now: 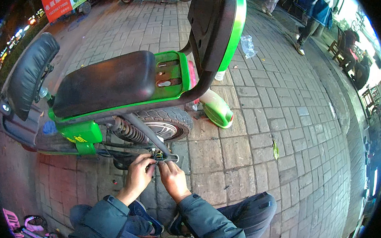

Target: The person sits on the sidewalk and repairs the wiring of a green electric scooter. They strip wire ends, twist them together, and wrap the connections with electrical tape.

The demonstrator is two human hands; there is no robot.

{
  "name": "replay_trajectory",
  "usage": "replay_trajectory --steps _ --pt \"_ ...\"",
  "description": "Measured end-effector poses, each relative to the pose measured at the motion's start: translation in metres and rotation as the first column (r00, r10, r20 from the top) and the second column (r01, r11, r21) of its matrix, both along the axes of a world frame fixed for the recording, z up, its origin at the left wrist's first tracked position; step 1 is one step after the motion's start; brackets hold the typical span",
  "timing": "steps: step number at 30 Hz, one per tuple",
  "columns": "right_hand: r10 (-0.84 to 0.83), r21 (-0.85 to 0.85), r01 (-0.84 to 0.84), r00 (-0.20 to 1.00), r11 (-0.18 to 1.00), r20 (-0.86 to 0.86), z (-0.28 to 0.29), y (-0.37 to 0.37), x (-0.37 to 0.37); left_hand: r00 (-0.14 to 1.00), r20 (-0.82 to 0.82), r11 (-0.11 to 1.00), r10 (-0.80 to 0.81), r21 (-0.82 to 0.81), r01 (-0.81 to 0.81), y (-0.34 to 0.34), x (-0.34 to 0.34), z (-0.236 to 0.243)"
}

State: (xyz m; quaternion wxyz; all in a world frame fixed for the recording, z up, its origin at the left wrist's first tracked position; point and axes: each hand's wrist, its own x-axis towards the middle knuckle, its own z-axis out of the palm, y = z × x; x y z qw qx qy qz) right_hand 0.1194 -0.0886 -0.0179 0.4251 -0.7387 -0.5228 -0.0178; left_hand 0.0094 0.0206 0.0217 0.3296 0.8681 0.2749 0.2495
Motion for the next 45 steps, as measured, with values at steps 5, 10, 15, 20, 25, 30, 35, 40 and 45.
replay_trajectory --steps 5,10,15,20,25,30,35,40,45 --pt "-0.06 -0.033 0.064 0.48 0.997 -0.875 0.002 0.009 -0.001 0.999 -0.028 0.999 0.024 0.022 -0.023 -0.004 0.0 0.001" --pt "-0.166 -0.157 0.102 0.085 0.982 -0.983 0.007 0.004 0.0 0.996 -0.053 0.997 0.072 -0.035 -0.074 -0.008 0.003 0.001" --pt "-0.201 -0.193 0.058 0.23 0.98 -0.952 0.008 0.014 0.005 0.993 0.014 0.981 0.118 -0.155 -0.114 -0.01 0.007 0.003" --pt "-0.106 -0.107 0.086 -0.022 0.99 -0.994 0.012 0.016 0.008 0.983 -0.055 0.984 0.175 -0.019 -0.176 -0.012 0.01 0.009" --pt "-0.02 -0.042 0.145 -0.15 0.988 -0.989 0.011 0.014 0.009 0.974 -0.096 0.899 0.203 0.413 -0.146 -0.018 0.014 0.012" --pt "-0.009 -0.031 0.138 -0.16 0.99 -0.987 0.008 0.016 0.008 0.986 -0.166 0.887 0.022 0.458 0.057 -0.011 0.011 0.01" --pt "-0.028 -0.041 0.141 -0.093 0.989 -0.995 0.007 0.013 0.009 0.958 -0.287 0.892 0.023 0.439 0.11 -0.018 0.013 0.009" --pt "-0.015 -0.023 0.171 -0.047 0.985 -0.999 0.009 0.016 0.007 0.921 -0.382 0.903 0.078 0.419 0.097 -0.019 0.018 0.014" --pt "-0.002 -0.006 0.168 -0.024 0.986 -1.0 0.008 0.016 0.007 0.916 -0.398 0.937 0.048 0.336 0.097 -0.017 0.018 0.015"
